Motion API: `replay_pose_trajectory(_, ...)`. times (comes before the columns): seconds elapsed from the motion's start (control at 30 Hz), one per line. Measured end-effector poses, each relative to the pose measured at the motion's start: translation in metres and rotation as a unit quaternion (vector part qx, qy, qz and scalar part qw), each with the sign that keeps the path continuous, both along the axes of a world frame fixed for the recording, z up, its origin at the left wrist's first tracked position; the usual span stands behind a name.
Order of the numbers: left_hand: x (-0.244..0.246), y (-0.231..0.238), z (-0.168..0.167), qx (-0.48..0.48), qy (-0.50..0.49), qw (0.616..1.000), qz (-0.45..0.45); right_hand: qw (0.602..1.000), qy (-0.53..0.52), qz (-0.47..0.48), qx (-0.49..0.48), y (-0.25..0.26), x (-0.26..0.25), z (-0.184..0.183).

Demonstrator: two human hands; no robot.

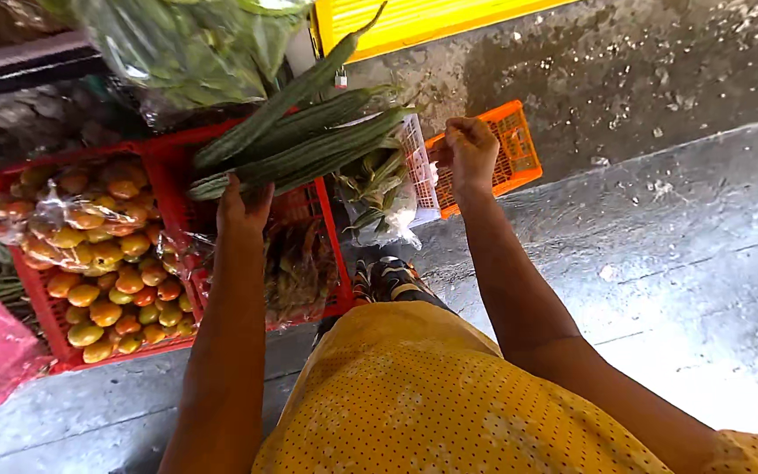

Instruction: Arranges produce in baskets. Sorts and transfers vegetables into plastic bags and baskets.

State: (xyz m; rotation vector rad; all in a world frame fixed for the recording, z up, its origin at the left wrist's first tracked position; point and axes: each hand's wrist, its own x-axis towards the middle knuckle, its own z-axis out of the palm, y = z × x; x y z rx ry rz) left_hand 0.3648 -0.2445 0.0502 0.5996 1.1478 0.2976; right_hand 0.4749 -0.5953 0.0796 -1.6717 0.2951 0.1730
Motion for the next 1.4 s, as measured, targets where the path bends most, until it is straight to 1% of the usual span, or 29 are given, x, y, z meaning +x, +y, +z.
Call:
replay_pose_trajectory(0.03, 0.004, -0.005, 0.003, -0.001, -0.01, 1.0, 0.001, 0.999, 0.023, 0.005, -0.03, -0.008, 0.002, -0.017)
replay_pose_trajectory(0.07, 0.008, -0.011, 0.007, 0.003, -0.017, 1.0, -0.002, 0.996, 0.056, 0.029, -0.067, -0.014, 0.003, -0.037)
replay_pose_trajectory(0.1, 0.012, -0.018, 0.01, 0.007, -0.024, 1.0, -0.003, 0.987, 0.096, 0.075, -0.107, -0.018, 0.005, -0.059)
replay_pose_trajectory(0.13, 0.014, -0.025, 0.013, 0.013, -0.031, 0.999, -0.003, 0.972, 0.13, 0.13, -0.147, -0.02, 0.005, -0.081)
replay_pose_trajectory(0.2, 0.015, -0.039, 0.018, 0.025, -0.051, 0.998, -0.004, 0.938, 0.163, 0.23, -0.203, -0.013, 0.001, -0.115)
replay_pose_trajectory(0.27, 0.011, -0.05, 0.022, 0.043, -0.054, 0.998, -0.016, 0.91, 0.167, 0.287, -0.247, 0.001, -0.005, -0.139)
replay_pose_trajectory(0.37, 0.004, -0.063, 0.026, 0.061, -0.037, 0.996, -0.047, 0.893, 0.142, 0.341, -0.258, 0.025, -0.004, -0.156)
replay_pose_trajectory(0.5, -0.001, -0.085, 0.024, 0.121, 0.058, 0.989, -0.064, 0.856, 0.124, 0.411, -0.287, 0.052, -0.002, -0.184)
replay_pose_trajectory(0.6, -0.005, -0.109, 0.022, 0.142, 0.095, 0.98, -0.099, 0.824, 0.122, 0.458, -0.309, 0.061, 0.001, -0.209)
replay_pose_trajectory(0.67, -0.01, -0.128, 0.02, 0.161, 0.105, 0.97, -0.15, 0.815, 0.111, 0.476, -0.312, 0.061, 0.005, -0.218)
replay_pose_trajectory(0.73, -0.017, -0.145, 0.017, 0.177, 0.105, 0.95, -0.233, 0.812, 0.091, 0.485, -0.311, 0.058, 0.01, -0.22)
replay_pose_trajectory(0.77, -0.022, -0.153, 0.014, 0.188, 0.103, 0.937, -0.277, 0.815, 0.086, 0.483, -0.309, 0.054, 0.011, -0.219)
replay_pose_trajectory(0.8, -0.027, -0.159, 0.011, 0.198, 0.1, 0.922, -0.318, 0.826, 0.085, 0.469, -0.303, 0.049, 0.012, -0.217)
replay_pose_trajectory(0.87, -0.033, -0.17, 0.004, 0.217, 0.09, 0.896, -0.376, 0.867, 0.066, 0.408, -0.277, 0.032, 0.013, -0.205)
replay_pose_trajectory(0.93, -0.036, -0.179, -0.004, 0.233, 0.081, 0.87, -0.428, 0.91, 0.014, 0.338, -0.239, 0.004, 0.013, -0.188)
replay_pose_trajectory(1.0, -0.036, -0.185, -0.01, 0.235, 0.084, 0.84, -0.481, 0.926, -0.044, 0.309, -0.21, -0.029, 0.007, -0.159)
replay_pose_trajectory(1.03, -0.033, -0.188, -0.012, 0.216, 0.087, 0.835, -0.498, 0.926, -0.065, 0.315, -0.197, -0.045, 0.001, -0.136)
replay_pose_trajectory(1.07, -0.03, -0.191, -0.014, 0.183, 0.09, 0.84, -0.502, 0.923, -0.09, 0.324, -0.187, -0.06, -0.009, -0.112)
replay_pose_trajectory(1.13, -0.025, -0.197, -0.02, 0.088, 0.098, 0.874, -0.469, 0.911, -0.133, 0.353, -0.165, -0.085, -0.038, -0.063)
replay_pose_trajectory(1.23, -0.013, -0.205, -0.027, -0.065, 0.096, 0.927, -0.357, 0.899, -0.163, 0.394, -0.103, -0.12, -0.075, 0.006)
replay_pose_trajectory(1.33, -0.006, -0.209, -0.03, -0.18, 0.043, 0.95, -0.25, 0.898, -0.141, 0.417, -0.023, -0.159, -0.089, 0.074)
replay_pose_trajectory(1.4, -0.01, -0.21, -0.021, -0.215, 0.006, 0.957, -0.196, 0.899, -0.128, 0.419, 0.023, -0.181, -0.085, 0.112)
